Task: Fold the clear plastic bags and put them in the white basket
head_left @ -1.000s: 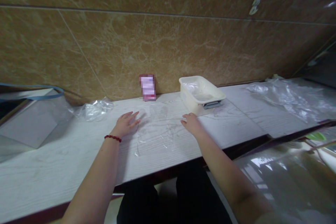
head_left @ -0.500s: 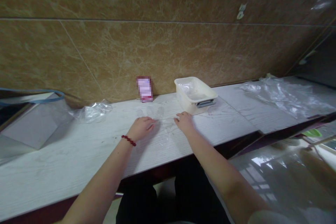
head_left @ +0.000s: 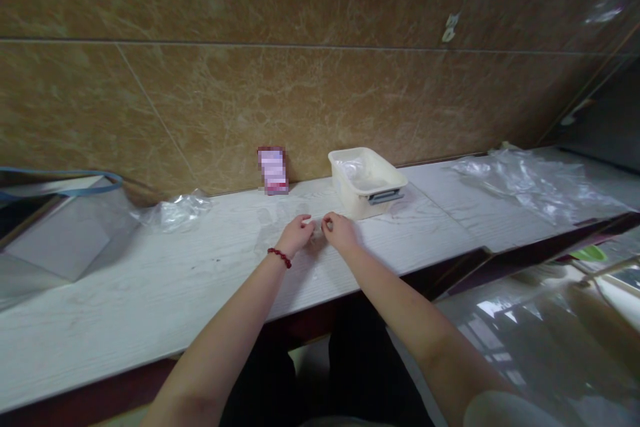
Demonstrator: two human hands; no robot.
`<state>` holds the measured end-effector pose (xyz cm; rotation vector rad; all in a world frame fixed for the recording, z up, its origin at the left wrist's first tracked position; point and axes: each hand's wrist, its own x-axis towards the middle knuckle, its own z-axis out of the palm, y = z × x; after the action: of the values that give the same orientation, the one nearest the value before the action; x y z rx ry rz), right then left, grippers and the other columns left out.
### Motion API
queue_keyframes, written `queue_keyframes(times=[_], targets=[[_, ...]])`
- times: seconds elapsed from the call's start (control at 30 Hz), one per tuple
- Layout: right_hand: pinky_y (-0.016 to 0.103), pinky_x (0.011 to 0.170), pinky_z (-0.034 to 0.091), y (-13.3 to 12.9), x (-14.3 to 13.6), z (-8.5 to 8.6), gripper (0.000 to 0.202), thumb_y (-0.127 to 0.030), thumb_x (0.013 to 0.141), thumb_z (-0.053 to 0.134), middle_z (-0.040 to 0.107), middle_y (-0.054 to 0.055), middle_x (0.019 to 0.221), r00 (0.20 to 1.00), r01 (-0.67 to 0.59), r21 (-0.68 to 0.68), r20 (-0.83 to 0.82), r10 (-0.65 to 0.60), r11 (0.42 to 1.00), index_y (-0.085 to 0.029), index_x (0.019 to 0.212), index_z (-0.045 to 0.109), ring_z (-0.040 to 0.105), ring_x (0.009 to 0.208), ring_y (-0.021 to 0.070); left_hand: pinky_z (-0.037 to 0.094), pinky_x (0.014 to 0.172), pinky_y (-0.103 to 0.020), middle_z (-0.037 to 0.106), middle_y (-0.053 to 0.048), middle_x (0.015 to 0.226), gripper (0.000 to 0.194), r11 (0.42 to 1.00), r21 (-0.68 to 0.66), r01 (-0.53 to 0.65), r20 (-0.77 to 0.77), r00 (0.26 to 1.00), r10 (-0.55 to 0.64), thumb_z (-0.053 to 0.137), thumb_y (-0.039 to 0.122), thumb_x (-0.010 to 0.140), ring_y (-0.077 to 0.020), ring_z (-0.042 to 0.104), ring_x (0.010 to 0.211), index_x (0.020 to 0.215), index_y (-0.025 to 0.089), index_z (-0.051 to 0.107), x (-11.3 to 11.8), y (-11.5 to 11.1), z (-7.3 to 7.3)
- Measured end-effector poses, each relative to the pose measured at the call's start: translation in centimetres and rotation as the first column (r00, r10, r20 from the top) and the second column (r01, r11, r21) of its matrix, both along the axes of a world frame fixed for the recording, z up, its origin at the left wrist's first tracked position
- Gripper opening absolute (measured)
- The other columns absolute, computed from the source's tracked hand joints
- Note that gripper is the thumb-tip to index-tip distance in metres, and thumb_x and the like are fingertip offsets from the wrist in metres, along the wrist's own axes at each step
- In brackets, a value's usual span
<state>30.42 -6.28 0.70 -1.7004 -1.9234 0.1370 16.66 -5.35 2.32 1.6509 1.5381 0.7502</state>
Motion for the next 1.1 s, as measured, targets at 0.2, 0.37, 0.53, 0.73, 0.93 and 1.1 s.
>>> queue_keyframes(times=[0.2,0.37,0.53,0.73,0.93,1.1], targets=[[0.024,0.077,0.036,-0.5,-0.4,0.6,0.016,-0.019,0.075,0.047,0.061,0.001,0.089,0.995,-0.102,-0.013,-0.008,0.102,0.995,-0.021,0.09,0.053,0.053,0.085,0.0133,0.047,0.058,-0.023,0.061,-0.005,0.072,0.026,0.978,-0.207,-0.001,0.458,0.883,0.098,0.047,0.035,0.076,-0.0112,0.059,0.062,0.087,0.013,0.052,1.8,0.7,1.0],[0.026,0.079,0.035,-0.4,-0.5,0.2,0.019,-0.023,0.076,0.047,0.06,0.002,0.092,0.982,-0.184,0.023,-0.045,0.185,0.983,-0.02,0.093,0.053,0.052,0.087,0.0141,0.047,0.059,-0.022,0.058,-0.003,0.06,0.021,0.976,-0.217,0.0,0.428,0.899,0.095,0.051,0.032,0.072,-0.01,0.056,0.057,0.062,0.013,0.051,1.4,1.7,0.7],[0.029,0.083,0.033,-0.7,-0.7,0.0,0.039,-0.033,0.071,0.053,0.055,0.005,0.102,0.975,-0.192,0.073,-0.102,0.199,0.979,-0.018,0.106,0.045,0.048,0.095,0.0162,0.047,0.058,-0.02,0.055,0.001,0.054,0.014,0.971,-0.238,-0.034,0.355,0.927,0.12,0.055,0.021,0.066,-0.0073,0.053,0.053,0.056,0.014,0.05,-0.3,2.6,0.4],[0.032,0.081,0.031,-1.4,-1.4,0.3,0.045,-0.04,0.07,0.053,0.054,0.006,0.1,0.985,-0.168,-0.03,0.033,0.169,0.985,-0.02,0.109,0.044,0.045,0.095,0.0192,0.044,0.053,-0.019,0.052,0.004,0.05,0.009,0.973,-0.232,-0.017,0.239,0.968,0.074,0.055,0.008,0.058,-0.0058,0.051,0.048,0.063,0.014,0.051,-2.6,3.1,1.1],[0.032,0.08,0.029,-2.1,-1.9,1.0,0.041,-0.037,0.074,0.049,0.053,0.005,0.102,0.965,-0.201,-0.093,0.15,0.213,0.975,-0.023,0.113,0.044,0.043,0.096,0.0189,0.037,0.044,-0.017,0.049,0.005,0.044,0.014,0.969,-0.237,0.065,0.092,0.995,-0.044,0.05,0.009,0.057,-0.0064,0.045,0.042,0.068,0.013,0.059,-4.3,3.3,0.7],[0.034,0.079,0.028,-2.3,-1.9,1.1,0.033,-0.043,0.081,0.036,0.054,0.004,0.098,0.936,-0.256,-0.105,0.22,0.273,0.961,-0.029,0.106,0.052,0.042,0.096,0.0193,0.035,0.043,-0.018,0.05,0.004,0.046,0.021,0.975,-0.176,0.137,-0.142,0.976,-0.162,0.048,0.014,0.059,-0.0073,0.044,0.042,0.074,0.013,0.062,-5.0,3.6,-0.2]])
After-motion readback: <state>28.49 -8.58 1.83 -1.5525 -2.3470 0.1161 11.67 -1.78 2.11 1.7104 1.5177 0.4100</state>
